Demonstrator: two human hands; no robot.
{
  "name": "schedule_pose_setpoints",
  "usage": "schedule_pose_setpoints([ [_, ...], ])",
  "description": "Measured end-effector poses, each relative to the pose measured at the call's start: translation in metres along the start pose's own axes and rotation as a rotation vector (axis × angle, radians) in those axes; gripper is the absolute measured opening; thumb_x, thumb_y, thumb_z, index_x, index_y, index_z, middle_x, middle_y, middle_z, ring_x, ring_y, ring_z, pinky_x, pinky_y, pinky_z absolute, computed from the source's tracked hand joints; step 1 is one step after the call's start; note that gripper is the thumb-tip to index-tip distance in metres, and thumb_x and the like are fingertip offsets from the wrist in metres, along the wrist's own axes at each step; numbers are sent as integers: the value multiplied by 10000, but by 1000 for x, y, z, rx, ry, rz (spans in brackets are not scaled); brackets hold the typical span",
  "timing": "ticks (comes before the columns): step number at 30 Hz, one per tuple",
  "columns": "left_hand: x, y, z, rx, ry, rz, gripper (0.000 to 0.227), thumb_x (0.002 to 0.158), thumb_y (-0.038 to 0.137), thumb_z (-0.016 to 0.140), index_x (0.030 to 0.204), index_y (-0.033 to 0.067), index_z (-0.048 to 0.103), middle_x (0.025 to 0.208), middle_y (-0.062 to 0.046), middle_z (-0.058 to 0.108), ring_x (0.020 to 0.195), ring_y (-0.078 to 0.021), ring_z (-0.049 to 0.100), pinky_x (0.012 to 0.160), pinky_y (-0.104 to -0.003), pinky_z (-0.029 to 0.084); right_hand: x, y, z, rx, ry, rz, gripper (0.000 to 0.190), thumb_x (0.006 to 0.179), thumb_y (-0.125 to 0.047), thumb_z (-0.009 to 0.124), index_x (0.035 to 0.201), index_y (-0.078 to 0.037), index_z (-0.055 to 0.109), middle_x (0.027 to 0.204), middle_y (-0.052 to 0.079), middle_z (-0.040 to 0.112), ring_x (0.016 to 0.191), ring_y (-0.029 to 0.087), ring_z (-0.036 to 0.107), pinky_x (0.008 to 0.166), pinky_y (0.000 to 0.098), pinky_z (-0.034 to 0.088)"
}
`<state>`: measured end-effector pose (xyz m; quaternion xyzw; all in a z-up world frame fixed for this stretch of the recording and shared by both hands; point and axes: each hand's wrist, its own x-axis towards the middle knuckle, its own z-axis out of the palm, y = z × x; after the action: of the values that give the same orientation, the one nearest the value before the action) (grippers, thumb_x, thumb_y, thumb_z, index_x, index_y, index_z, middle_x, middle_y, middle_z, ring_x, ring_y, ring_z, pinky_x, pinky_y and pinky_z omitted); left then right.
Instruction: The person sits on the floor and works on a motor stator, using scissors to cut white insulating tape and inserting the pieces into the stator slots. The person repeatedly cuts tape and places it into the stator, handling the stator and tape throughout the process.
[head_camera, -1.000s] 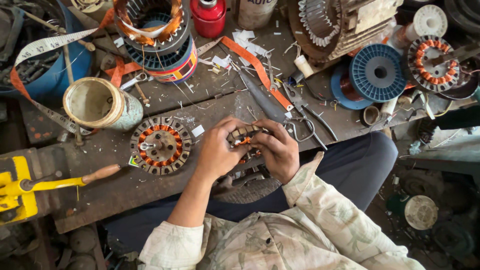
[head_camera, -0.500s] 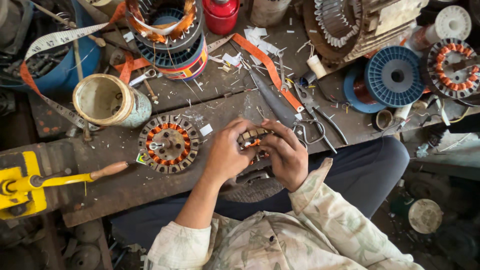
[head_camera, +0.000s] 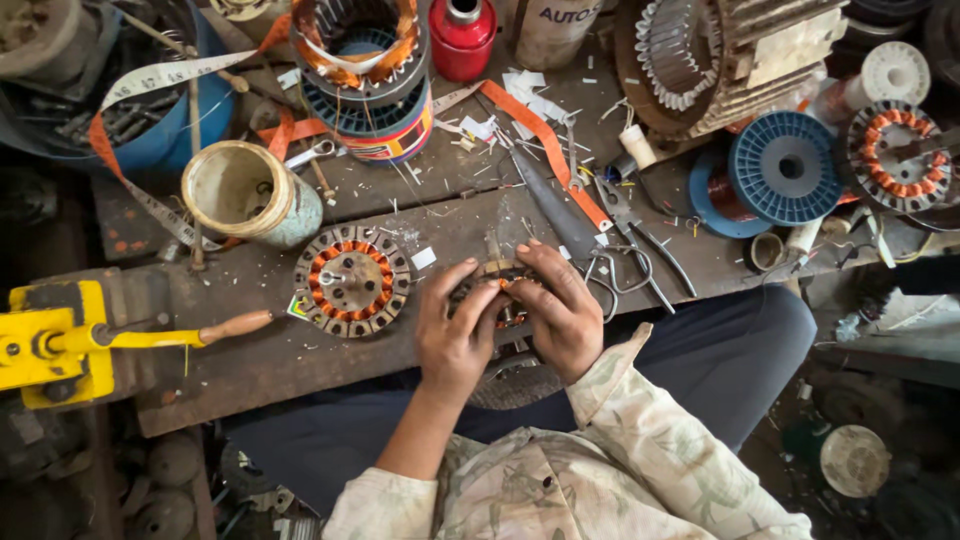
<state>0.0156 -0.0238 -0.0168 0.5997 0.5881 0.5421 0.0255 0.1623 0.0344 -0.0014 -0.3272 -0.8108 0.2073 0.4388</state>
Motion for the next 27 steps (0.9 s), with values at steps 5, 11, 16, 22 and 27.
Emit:
schedule_pose_setpoints([
  [5,-9,-14,2,-72,37,-9,365,821,3,857,1129,91,682,1286,-139,633,1138,-335,669,962,-424,571,4,-2,-2,-4,-25,-38,391,746,122,697,1103,-35,724,1338,178,642,1262,418,638,1074,480,537],
  [11,-12,-26,2,-71,-28,15,361,810,-39,820,1121,74,675,1277,-147,616,1130,-346,644,969,-444,547,5,1,-3,-12,-42,-65,385,753,120,698,1105,-34,717,1332,175,644,1251,422,648,1055,483,555],
  [16,-12,-25,0,-48,-22,33,378,814,-19,834,1134,80,659,1292,-142,609,1137,-352,643,971,-444,546,8,-1,-3,-5,-36,-85,385,769,113,699,1121,-44,713,1341,171,639,1248,419,653,1053,476,567],
  [22,0,-19,-9,-23,-61,45,410,817,32,855,1174,108,668,1275,-124,616,1129,-351,658,953,-439,561,9,0,-4,-34,-56,-123,430,730,73,697,1146,-33,710,1351,187,635,1248,432,648,1036,475,565],
  [27,12,-14,-20,70,-173,46,380,802,78,856,1135,126,680,1230,-124,623,1086,-336,664,900,-421,561,6,1,-4,-55,-60,-120,435,729,74,703,1146,-51,719,1357,170,635,1249,419,648,1035,469,567],
])
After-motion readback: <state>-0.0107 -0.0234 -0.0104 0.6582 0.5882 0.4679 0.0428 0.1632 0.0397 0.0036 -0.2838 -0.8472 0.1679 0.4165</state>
